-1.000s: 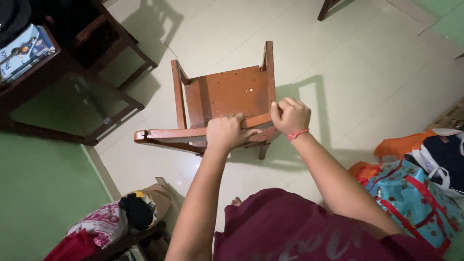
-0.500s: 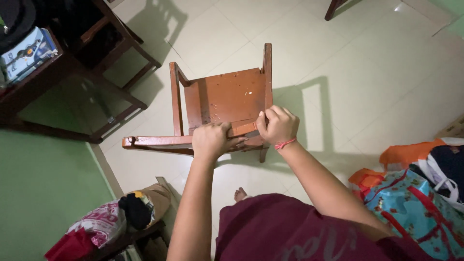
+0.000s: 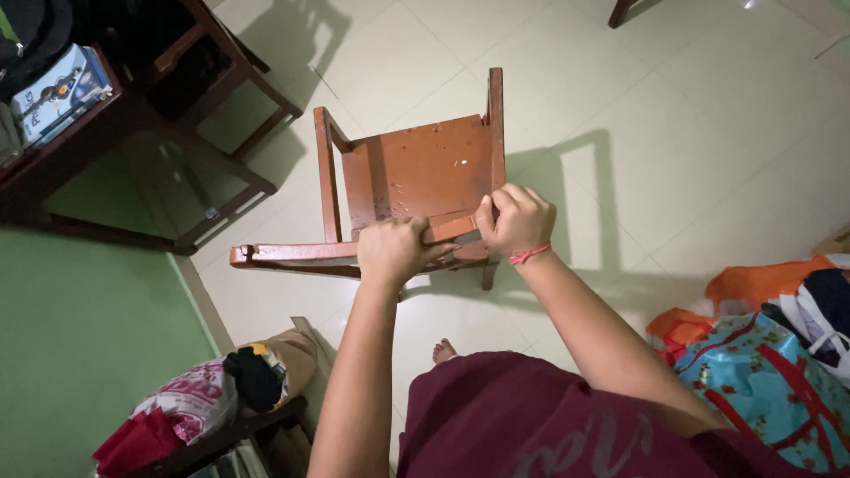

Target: Repairing the loose joints of a wooden chair by pressing them together with hands.

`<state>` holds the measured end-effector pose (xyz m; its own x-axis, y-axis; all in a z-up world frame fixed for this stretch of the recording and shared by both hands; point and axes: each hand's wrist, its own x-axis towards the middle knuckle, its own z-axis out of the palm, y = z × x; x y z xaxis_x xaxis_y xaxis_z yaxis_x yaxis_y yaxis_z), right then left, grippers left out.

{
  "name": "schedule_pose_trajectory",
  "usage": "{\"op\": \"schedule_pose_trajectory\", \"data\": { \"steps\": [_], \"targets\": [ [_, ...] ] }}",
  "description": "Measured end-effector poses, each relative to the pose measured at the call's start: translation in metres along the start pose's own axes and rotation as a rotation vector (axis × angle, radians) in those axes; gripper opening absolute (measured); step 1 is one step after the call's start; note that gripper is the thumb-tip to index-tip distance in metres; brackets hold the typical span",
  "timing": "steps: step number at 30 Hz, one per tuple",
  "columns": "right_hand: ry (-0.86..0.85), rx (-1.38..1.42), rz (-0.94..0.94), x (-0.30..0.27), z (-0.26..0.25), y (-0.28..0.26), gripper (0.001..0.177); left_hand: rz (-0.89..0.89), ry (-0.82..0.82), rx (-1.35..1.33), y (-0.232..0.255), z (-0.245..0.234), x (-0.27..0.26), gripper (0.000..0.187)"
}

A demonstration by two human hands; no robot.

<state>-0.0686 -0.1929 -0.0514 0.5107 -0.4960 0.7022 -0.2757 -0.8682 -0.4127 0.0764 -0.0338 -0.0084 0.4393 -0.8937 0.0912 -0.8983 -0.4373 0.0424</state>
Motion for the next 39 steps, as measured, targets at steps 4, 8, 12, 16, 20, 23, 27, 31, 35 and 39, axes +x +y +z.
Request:
{"op": "schedule_pose_trajectory", "data": {
  "steps": [4, 8, 12, 16, 20, 23, 27, 31, 35, 39],
  "targets": [
    [-0.005, -0.015, 0.007, 0.002, 0.003, 0.006, 0.027, 0.007, 0.005, -0.012, 0.001, 0.003, 0.005, 0.063],
    [0.002, -0.006, -0.002, 0.005, 0.005, 0.013, 0.026, -0.012, 0.012, -0.016, 0.006, 0.000, 0.010, 0.061],
    [0.008, -0.008, -0.022, 0.009, 0.008, 0.021, 0.023, -0.004, 0.060, -0.037, 0.006, 0.005, 0.016, 0.057],
    [0.013, -0.020, -0.025, 0.012, 0.011, 0.029, 0.023, -0.001, 0.090, -0.047, 0.011, 0.004, 0.020, 0.057],
    [0.010, -0.025, -0.013, 0.014, 0.010, 0.031, 0.022, -0.003, 0.082, -0.043, 0.015, 0.000, 0.023, 0.058],
    [0.012, -0.027, -0.018, 0.015, 0.011, 0.033, 0.020, -0.006, 0.064, -0.055, 0.015, 0.001, 0.025, 0.058],
    [-0.007, -0.039, -0.010, 0.013, 0.010, 0.035, 0.021, -0.004, 0.057, -0.076, 0.016, -0.001, 0.023, 0.059],
    [-0.015, -0.062, 0.000, 0.010, 0.010, 0.041, 0.024, -0.001, 0.062, -0.079, 0.021, -0.001, 0.023, 0.061],
    [-0.036, -0.070, 0.025, 0.004, 0.006, 0.039, 0.025, -0.011, 0.032, -0.111, 0.022, 0.005, 0.019, 0.058],
    [-0.033, -0.059, 0.044, -0.007, -0.002, 0.035, 0.021, 0.042, 0.030, -0.129, 0.022, 0.013, 0.009, 0.057]
  ]
}}
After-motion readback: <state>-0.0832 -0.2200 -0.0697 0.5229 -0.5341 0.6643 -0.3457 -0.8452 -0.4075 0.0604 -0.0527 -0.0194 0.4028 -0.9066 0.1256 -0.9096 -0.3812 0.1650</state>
